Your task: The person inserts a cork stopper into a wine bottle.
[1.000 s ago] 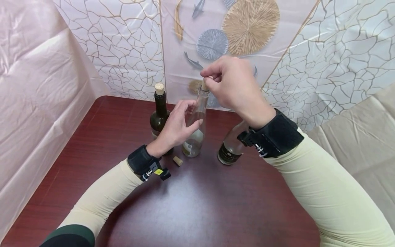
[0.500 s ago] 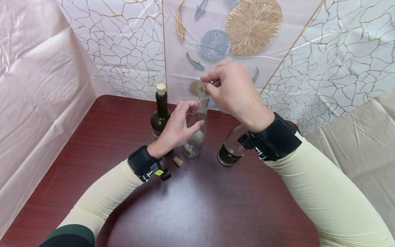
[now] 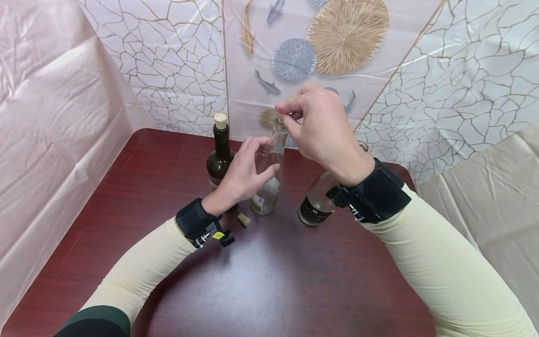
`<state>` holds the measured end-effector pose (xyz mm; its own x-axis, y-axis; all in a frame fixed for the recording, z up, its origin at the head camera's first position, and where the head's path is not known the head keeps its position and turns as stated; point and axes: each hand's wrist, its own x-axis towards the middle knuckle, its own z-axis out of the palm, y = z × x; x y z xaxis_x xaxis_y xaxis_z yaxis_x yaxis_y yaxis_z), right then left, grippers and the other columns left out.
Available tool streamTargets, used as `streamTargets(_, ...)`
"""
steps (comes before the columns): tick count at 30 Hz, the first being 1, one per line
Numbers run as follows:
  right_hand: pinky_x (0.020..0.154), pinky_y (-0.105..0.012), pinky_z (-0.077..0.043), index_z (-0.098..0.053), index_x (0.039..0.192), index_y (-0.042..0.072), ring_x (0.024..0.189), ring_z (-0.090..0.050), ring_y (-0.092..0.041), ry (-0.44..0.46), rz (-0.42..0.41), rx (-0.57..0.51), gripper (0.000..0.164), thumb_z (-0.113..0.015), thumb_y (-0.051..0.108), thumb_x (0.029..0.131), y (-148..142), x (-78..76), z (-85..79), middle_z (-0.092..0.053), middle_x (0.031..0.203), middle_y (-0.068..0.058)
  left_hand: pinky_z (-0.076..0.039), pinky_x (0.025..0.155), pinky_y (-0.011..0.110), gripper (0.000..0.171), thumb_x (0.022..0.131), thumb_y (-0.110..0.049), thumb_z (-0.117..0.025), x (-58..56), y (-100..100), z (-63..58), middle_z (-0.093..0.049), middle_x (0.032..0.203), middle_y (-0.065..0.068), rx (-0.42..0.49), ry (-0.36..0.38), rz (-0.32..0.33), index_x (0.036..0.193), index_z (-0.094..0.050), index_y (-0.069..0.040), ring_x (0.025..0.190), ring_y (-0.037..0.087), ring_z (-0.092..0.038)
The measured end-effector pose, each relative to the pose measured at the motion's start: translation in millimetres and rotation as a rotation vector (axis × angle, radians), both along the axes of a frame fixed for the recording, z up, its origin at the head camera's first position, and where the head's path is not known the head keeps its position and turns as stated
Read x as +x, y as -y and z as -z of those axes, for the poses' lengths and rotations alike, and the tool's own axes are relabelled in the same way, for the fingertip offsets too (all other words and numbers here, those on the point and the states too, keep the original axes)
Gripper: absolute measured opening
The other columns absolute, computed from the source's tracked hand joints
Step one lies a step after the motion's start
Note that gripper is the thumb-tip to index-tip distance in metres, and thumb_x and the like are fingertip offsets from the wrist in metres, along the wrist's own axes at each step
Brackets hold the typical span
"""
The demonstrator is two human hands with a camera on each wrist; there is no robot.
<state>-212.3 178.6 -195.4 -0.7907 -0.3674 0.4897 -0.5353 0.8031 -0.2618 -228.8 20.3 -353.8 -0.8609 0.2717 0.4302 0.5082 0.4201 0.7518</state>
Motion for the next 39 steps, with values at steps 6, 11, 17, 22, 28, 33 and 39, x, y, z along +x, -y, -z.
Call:
streamTargets(6, 0.069, -0.017, -0.036, -0.083, 0.11, 0.009, 0.081, -0.062, -0.018, -0.006, -0.01, -0.001, 0.02, -0.069, 0.007, 0.096, 1.2, -0.5, -1.3, -0.076, 0.096, -0.01, -0.05, 0.104, 0.037, 0.051, 0.095, -0.015, -0.076, -0.1, 0.8, -1.1, -0.054, 0.131, 0.012, 0.007, -0.001, -0.001, 0.138, -0.052, -0.007, 0.121, 0.024, -0.053)
streamTargets(11, 0.069, -0.015, -0.036, -0.083, 0.109, 0.009, 0.082, -0.064, -0.02, -0.011, -0.02, 0.003, 0.02, -0.068, 0.006, 0.096, 0.9, -0.7, -1.7, -0.076, 0.096, -0.01, -0.05, 0.105, 0.037, 0.051, 0.095, -0.016, -0.076, -0.2, 1.1, -1.5, -0.054, 0.131, 0.012, 0.002, 0.002, -0.004, 0.138, -0.052, -0.006, 0.122, 0.024, -0.053)
streamTargets(17, 0.072, -0.001, -0.044, -0.083, 0.108, 0.007, 0.082, -0.065, -0.001, 0.047, -0.052, 0.027, 0.018, -0.072, 0.006, 0.094, 0.1, -3.6, -11.1, -0.078, 0.1, -0.01, -0.051, 0.104, 0.038, 0.051, 0.095, -0.016, -0.076, 1.0, 1.7, -1.4, -0.054, 0.131, 0.012, 0.001, 0.016, -0.004, 0.138, -0.052, -0.006, 0.122, 0.024, -0.053)
streamTargets(22, 0.064, -0.007, -0.042, -0.084, 0.108, 0.014, 0.071, -0.058, 0.01, 0.159, -0.014, 0.129, 0.017, -0.08, 0.02, 0.092, -0.2, -5.9, -37.9, -0.081, 0.097, -0.007, -0.05, 0.105, 0.037, 0.05, 0.095, -0.017, -0.076, 0.7, 1.0, -1.5, -0.054, 0.131, 0.012, -0.007, 0.014, -0.007, 0.138, -0.052, -0.007, 0.122, 0.024, -0.053)
streamTargets(28, 0.069, -0.017, -0.045, -0.085, 0.102, 0.022, 0.078, -0.066, -0.001, 0.234, 0.018, 0.379, 0.017, -0.081, 0.034, 0.091, 2.4, -20.4, -66.3, -0.083, 0.095, -0.001, -0.05, 0.106, 0.037, 0.049, 0.095, -0.017, -0.076, 0.8, 1.1, -1.2, -0.054, 0.13, 0.012, -0.001, 0.006, -0.007, 0.137, -0.053, -0.007, 0.122, 0.024, -0.053)
streamTargets(33, 0.081, -0.032, -0.048, -0.084, 0.102, 0.023, 0.084, -0.069, -0.009, 0.294, 0.019, 0.504, 0.018, -0.08, 0.036, 0.09, 4.9, -32.9, -78.3, -0.082, 0.095, 0.001, -0.05, 0.106, 0.037, 0.049, 0.095, -0.017, -0.076, 0.8, 1.0, -1.1, -0.054, 0.131, 0.012, -0.005, 0.004, -0.004, 0.137, -0.053, -0.006, 0.122, 0.024, -0.054)
streamTargets(39, 0.078, -0.028, -0.048, -0.082, 0.108, 0.02, 0.084, -0.067, -0.007, 0.399, 0.01, 0.538, 0.024, -0.084, 0.033, 0.087, 10.4, -41.2, -80.0, -0.081, 0.098, -0.001, -0.05, 0.106, 0.036, 0.049, 0.095, -0.017, -0.076, 0.7, 0.4, -0.1, -0.054, 0.131, 0.012, -0.006, 0.007, 0.004, 0.137, -0.052, -0.006, 0.122, 0.024, -0.054)
